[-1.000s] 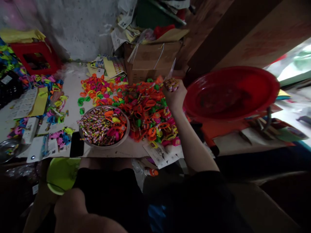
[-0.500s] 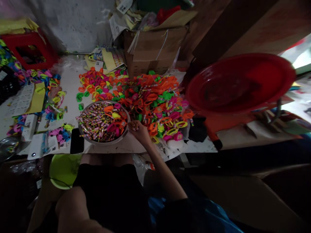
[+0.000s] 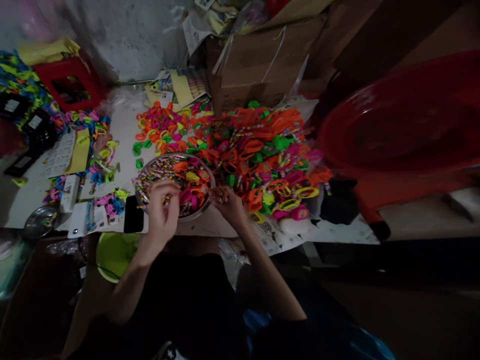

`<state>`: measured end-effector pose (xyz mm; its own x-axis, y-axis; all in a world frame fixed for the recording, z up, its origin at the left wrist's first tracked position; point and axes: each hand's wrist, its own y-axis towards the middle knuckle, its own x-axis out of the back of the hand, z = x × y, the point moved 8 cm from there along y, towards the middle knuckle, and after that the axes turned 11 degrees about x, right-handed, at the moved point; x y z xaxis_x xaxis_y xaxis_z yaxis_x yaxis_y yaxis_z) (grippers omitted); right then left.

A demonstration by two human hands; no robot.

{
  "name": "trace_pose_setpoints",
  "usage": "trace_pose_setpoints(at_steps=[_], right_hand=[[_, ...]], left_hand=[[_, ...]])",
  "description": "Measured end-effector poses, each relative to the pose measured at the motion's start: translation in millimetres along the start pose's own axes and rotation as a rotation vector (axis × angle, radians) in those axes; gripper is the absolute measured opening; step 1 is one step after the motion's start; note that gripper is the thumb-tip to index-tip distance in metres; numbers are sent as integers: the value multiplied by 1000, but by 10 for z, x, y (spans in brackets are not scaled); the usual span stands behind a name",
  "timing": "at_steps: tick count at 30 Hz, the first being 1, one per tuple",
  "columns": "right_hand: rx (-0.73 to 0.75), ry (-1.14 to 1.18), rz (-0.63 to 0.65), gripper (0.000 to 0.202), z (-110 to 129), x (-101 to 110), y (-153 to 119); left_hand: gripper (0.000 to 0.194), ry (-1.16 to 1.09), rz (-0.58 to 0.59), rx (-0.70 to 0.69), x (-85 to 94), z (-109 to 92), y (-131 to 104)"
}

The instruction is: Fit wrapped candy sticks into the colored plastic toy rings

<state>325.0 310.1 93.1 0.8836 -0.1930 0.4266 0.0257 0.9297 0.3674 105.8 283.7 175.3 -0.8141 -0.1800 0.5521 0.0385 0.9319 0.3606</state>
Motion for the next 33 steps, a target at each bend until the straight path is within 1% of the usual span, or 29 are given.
trace_pose_setpoints(at_steps=[1, 2, 3, 5, 7, 9, 12, 15, 19, 21, 23, 25, 27, 30, 33], right_hand=[[1, 15, -10, 22, 1, 8, -10], [2, 27, -16, 21, 3, 10, -20], [2, 35, -15, 20, 5, 1, -31], [-5, 37, 6, 19, 4, -44, -56], [-9, 35, 38, 17, -1, -112, -84], [-8, 34, 61, 17, -13, -175, -110], [-6, 27, 80, 17, -39, -236, -149], [-11, 24, 89, 18, -25, -251, -191], [-23, 38, 72, 21, 126, -215, -231], [-29, 52, 45, 23, 236, -182, -235], [-35, 64, 38, 24, 336, -170, -235], [-37, 64, 48, 25, 410, -178, -236], [-31, 54, 58, 26, 452, -191, -240], [-11, 37, 51, 25, 472, -189, -250], [17, 14, 31, 22, 497, -163, -269]], left_hand=[[22, 75, 26, 29, -108, 74, 61], [25, 172, 79, 66, -246, 177, 117], [28, 264, 161, 99, -404, 295, 157], [30, 409, 263, 150, -646, 529, 197], [30, 477, 302, 165, -792, 690, 206], [26, 477, 299, 158, -854, 762, 211], [14, 430, 289, 146, -848, 762, 223], [6, 376, 293, 138, -769, 689, 220], [9, 194, 289, 168, -601, 548, 180], [12, 122, 297, 217, -547, 519, 153], [10, 50, 326, 300, -542, 546, 120], [7, -39, 378, 386, -589, 598, 75], [7, -117, 424, 435, -646, 629, 27], [10, -206, 455, 441, -679, 589, -32], [12, -204, 419, 398, -592, 453, -65]])
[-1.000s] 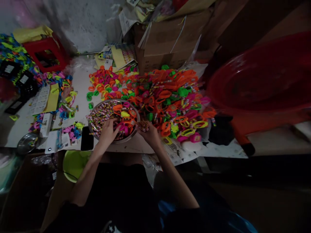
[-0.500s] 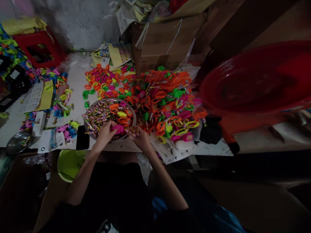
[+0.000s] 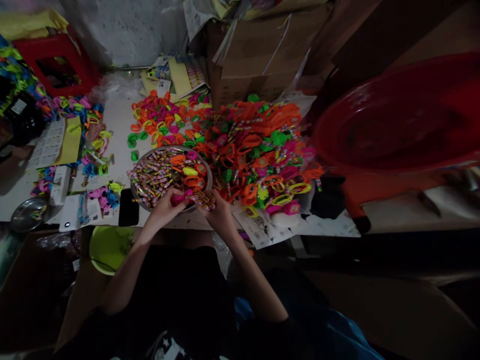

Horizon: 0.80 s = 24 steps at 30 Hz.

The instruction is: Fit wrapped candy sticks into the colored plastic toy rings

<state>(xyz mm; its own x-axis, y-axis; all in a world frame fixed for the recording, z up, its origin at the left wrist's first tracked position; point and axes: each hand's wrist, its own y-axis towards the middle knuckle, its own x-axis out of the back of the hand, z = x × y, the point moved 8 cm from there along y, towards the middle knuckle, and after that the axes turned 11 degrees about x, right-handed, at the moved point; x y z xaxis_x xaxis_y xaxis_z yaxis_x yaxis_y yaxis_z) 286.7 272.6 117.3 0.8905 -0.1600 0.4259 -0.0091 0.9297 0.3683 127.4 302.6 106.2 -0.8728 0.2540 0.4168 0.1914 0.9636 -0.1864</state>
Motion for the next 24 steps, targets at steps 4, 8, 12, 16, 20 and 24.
trace_pose_setpoints(at_steps=[4, 8, 12, 16, 20, 24], right_hand=[[41, -38, -23, 22, 123, 54, -47], [61, -47, 2, 26, 287, 77, -103], [43, -82, 15, 25, 389, 107, -133], [78, -154, 48, 25, 488, 109, -136], [133, -280, 83, 22, 594, 101, -140], [187, -386, 144, 19, 681, 90, -125]], left_hand=[[17, 271, -201, -179, 147, -311, -220], [13, 512, -254, -364, 135, -522, -399], [11, 569, -217, -425, 90, -557, -471], [18, 564, -197, -481, 75, -588, -522], [31, 642, -183, -561, 37, -618, -566], [25, 741, -194, -648, -9, -629, -600]])
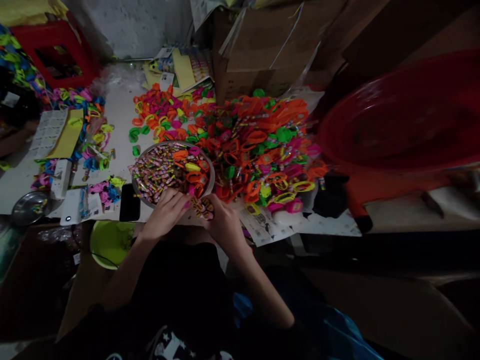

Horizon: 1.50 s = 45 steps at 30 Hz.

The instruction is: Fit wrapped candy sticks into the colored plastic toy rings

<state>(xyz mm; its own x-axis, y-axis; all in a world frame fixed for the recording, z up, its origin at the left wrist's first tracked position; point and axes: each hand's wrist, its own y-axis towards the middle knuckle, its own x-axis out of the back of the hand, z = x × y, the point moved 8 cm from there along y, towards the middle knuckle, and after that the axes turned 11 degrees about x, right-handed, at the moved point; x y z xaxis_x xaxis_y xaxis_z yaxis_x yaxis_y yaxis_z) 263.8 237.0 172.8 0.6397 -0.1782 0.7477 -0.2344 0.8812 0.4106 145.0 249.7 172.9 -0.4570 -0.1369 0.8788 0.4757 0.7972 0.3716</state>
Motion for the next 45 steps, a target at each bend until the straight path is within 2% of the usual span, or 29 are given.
trace_pose_setpoints(at_steps=[6, 10, 15, 18, 22, 25, 28, 33, 39, 42, 45], right_hand=[[83, -47, 68, 21, 43, -9, 23], [102, -37, 72, 19, 52, -49, -17], [104, -19, 124, 17, 20, -142, -81], [45, 41, 152, 18, -81, -180, -124], [-154, 180, 150, 20, -312, -196, -204], [-209, 247, 132, 18, -381, -163, -222], [-167, 244, 140, 15, -345, -107, -192], [-28, 202, 170, 17, -209, -37, -153], [106, 135, 204, 17, -100, -36, -170], [81, 107, 238, 14, -116, -76, -191], [4, 69, 274, 11, -183, -135, -244]], left_hand=[[20, 89, -11, -22, -9, -14, -21], [18, 49, 54, 23, -38, 39, -16], [17, -53, 163, 40, -157, 96, -33], [14, -39, 180, 19, -203, 81, -44], [13, -24, 139, -14, -150, 17, -16], [16, -125, 210, -37, -158, -36, 6], [15, -186, 255, -30, -181, -50, 18], [12, -170, 238, -72, -179, -76, 8], [11, -267, 230, -111, -123, -70, 19], [12, -262, 240, -116, -140, -69, 6], [14, -156, 271, -105, -208, -84, -42]])
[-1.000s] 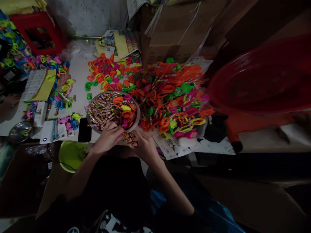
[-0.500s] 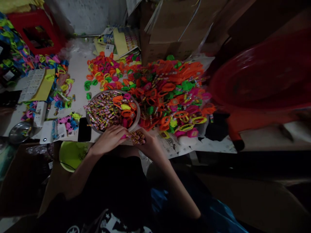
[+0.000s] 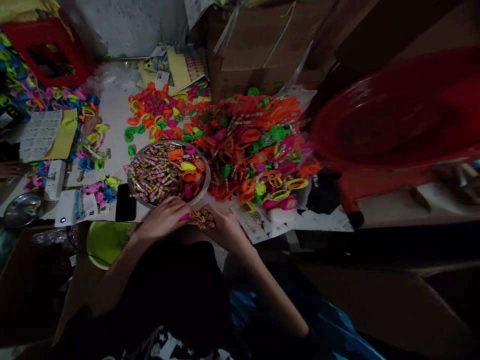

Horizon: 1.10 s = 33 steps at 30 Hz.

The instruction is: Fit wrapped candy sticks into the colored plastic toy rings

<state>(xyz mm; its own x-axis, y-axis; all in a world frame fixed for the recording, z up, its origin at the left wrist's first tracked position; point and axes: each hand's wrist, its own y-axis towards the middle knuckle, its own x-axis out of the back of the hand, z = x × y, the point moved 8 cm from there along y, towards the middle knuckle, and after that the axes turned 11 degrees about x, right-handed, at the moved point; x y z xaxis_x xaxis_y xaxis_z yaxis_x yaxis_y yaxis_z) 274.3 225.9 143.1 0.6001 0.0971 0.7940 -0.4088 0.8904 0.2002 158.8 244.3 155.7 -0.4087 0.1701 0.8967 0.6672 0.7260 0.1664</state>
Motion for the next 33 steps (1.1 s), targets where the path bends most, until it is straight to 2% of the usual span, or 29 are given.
trace_pose_setpoints(at_steps=[6, 11, 18, 23, 26, 29, 31, 33], right_hand=[[-53, -24, 23, 13, -79, -95, -116], [17, 1, 8, 17, -104, -105, -153], [152, -39, 16, 16, -94, -89, -126], [120, -90, 70, 16, -149, -140, -136], [35, -45, 142, 15, -240, -258, -180], [-40, 18, 213, 13, -379, -380, -253], [-94, 18, 217, 11, -554, -401, -316], [-160, -13, 164, 8, -814, -349, -392]], left_hand=[[23, 94, 81, 38, -186, -10, -56], [17, 132, 109, 24, -325, -3, -37], [11, 100, 88, -38, -327, -38, 35], [10, 32, 73, -35, -409, -7, 62], [12, -4, 149, 16, -566, 25, 21], [25, -63, 229, 85, -665, 74, -42], [35, -140, 234, 153, -637, 153, -62], [36, -194, 178, 241, -537, 295, -52]])
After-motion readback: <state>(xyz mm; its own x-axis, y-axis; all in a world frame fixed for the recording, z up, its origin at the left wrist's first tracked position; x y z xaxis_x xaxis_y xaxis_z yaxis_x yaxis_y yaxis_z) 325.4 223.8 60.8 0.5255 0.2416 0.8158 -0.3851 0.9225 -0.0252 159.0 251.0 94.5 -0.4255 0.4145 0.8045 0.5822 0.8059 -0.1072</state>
